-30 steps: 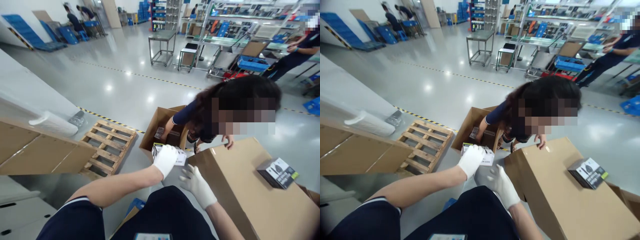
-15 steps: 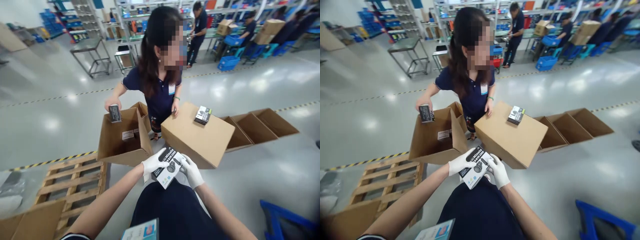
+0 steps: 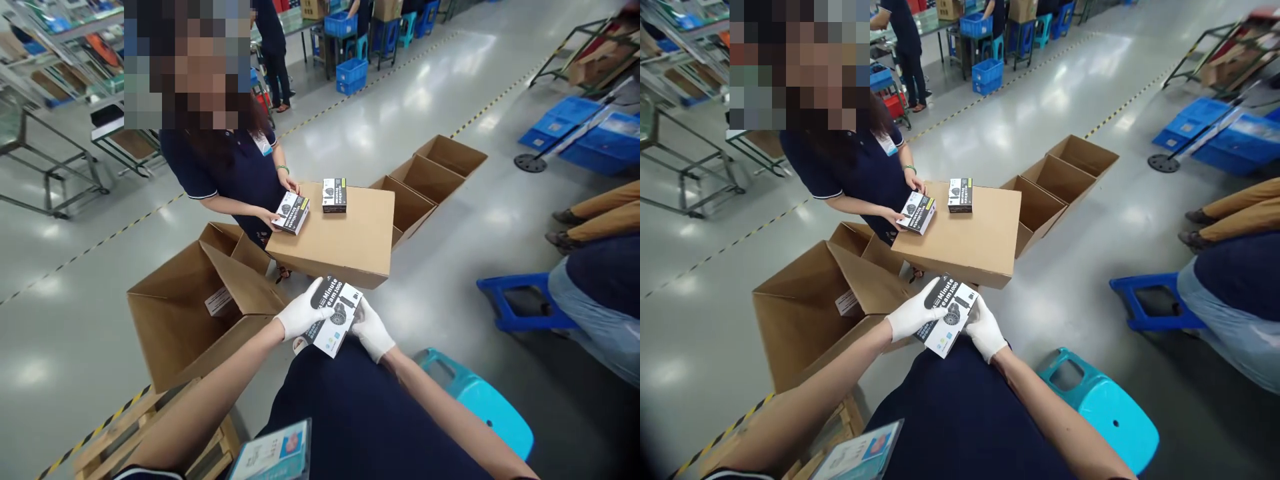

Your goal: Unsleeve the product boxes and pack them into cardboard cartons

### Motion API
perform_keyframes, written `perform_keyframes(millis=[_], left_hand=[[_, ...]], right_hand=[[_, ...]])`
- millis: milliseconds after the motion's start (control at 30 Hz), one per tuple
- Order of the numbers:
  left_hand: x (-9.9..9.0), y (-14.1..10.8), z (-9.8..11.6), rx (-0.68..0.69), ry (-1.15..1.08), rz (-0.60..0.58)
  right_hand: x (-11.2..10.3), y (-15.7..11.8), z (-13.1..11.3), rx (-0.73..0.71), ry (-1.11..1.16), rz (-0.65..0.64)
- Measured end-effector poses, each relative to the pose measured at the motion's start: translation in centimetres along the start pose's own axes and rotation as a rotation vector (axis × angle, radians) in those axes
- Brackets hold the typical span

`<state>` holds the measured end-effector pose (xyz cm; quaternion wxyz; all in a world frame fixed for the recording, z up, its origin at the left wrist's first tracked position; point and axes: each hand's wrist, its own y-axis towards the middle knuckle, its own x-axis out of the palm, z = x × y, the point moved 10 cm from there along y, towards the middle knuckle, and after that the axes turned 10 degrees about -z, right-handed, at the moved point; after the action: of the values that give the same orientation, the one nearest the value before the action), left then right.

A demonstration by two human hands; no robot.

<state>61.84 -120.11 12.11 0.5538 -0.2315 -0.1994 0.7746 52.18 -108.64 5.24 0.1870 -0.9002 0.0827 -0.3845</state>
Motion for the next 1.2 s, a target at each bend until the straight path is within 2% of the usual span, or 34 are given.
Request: perform_keyframes(millis=[100,167,267,333,433,533,667,833,933,1033,1133,1200], left_hand=[[0.1,0.2,0.3,-0.014,0.008,-0.049],[0.0,0.2,0.2,-0.030,0.030,-0.043],[-0.1,0.0,-0.1,-0.016,0.003,-0.046],[0.3,-0.3,-0.4,0.013,-0.071,-0.096],[0.6,-0.7,-1.0,0.027,-0.150,-0.151],[0.2,-1.0,-1.5,0.008,-0.158,-0.129],[0.1,-1.1,-1.4,-0.004,-0.108,-0.108],[-0.6,-1.3,-1.1,-0.005,-0.016,-0.049],[-0.5,-1.3,-1.0,-0.002,-0.020,-0.084],[-0.5,-1.1,-1.1,-0.039,0.010,-0.089],[-1.1,-0.7,-0.8,-0.062,0.106,-0.042],[-1.3,-0.3,-0.4,-0.045,0.122,-0.058]], right_hand=[[1.3,-0.8,0.2,0.067,0.102,-0.083],[1.2,-1.0,0.3,0.075,0.091,-0.020],[0.8,-0.8,-0.2,-0.019,-0.028,0.066],[1.4,-0.7,-0.2,-0.065,-0.054,0.018],[1.6,-1.1,0.5,-0.032,-0.013,-0.008],[1.7,-1.6,1.0,0.016,0.050,-0.002],[2.9,-1.0,1.5,0.058,0.176,-0.066],[1.5,-0.3,1.7,0.004,0.057,0.115],[2.3,-0.8,1.2,-0.010,0.071,0.018],[3.1,-1.4,1.0,0.052,0.147,-0.067],[1.7,-1.3,0.8,0.070,0.113,0.066],[1.0,-1.1,0.7,0.050,0.070,0.133]])
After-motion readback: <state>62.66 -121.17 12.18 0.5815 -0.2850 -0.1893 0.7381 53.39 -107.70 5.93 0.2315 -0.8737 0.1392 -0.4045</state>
